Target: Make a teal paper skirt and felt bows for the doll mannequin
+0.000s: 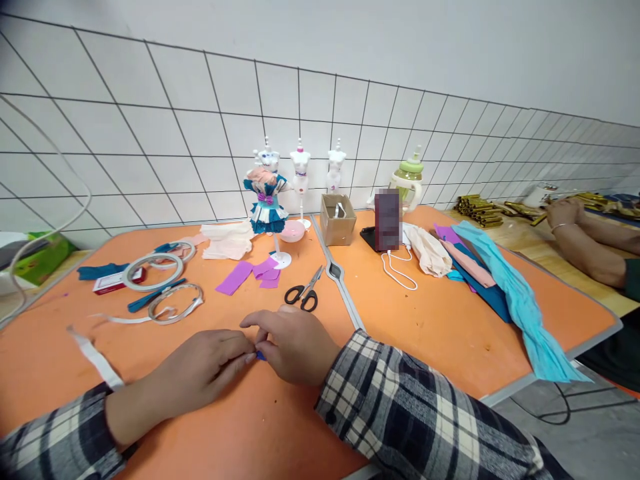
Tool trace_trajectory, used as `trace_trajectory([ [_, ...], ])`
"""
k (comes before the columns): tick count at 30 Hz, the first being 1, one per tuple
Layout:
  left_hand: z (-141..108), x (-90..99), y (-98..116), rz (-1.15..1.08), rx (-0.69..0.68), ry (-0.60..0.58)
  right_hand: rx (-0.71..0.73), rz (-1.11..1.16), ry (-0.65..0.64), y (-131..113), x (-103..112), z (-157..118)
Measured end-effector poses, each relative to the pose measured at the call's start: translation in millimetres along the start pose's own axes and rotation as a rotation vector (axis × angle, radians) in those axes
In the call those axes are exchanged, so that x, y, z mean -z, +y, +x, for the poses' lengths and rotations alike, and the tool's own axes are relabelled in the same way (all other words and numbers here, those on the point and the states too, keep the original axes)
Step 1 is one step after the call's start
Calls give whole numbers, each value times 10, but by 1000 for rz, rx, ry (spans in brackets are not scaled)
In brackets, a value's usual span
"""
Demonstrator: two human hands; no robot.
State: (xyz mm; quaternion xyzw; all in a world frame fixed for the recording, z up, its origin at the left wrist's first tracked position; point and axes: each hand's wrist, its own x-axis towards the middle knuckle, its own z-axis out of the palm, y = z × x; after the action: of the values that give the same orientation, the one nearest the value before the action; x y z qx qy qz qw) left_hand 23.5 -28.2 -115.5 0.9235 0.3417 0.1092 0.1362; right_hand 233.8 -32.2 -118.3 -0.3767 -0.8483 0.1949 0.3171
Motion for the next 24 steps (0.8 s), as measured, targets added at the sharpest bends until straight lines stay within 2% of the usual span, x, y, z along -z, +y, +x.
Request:
trace_trajectory([
  [3,-2,-17,8,-13,108,35,19,-66,63,-22,-16,-17],
  [6,25,-29,37,-142,236,101,83,-202,114,-45,-31,-27],
  [12,138,-62,112,-668,476,222,271,-430,148,-85,-27,-41],
  [16,163,-63,149,-1046,522,293,301,-363,225,-124,-4,-43],
  [18,157,-62,152,-1108,498,349,237,-214,331,-134,-10,-36],
  [20,144,-62,143,-1072,488,410,80,-9,441,-125,-32,-19],
  [21,135,-62,134,-1006,487,433,-23,104,457,-113,-46,-7],
  [22,123,-61,124,-913,484,451,-126,218,435,-98,-61,8],
  [24,96,-59,98,-684,465,463,-305,447,303,-63,-91,42],
])
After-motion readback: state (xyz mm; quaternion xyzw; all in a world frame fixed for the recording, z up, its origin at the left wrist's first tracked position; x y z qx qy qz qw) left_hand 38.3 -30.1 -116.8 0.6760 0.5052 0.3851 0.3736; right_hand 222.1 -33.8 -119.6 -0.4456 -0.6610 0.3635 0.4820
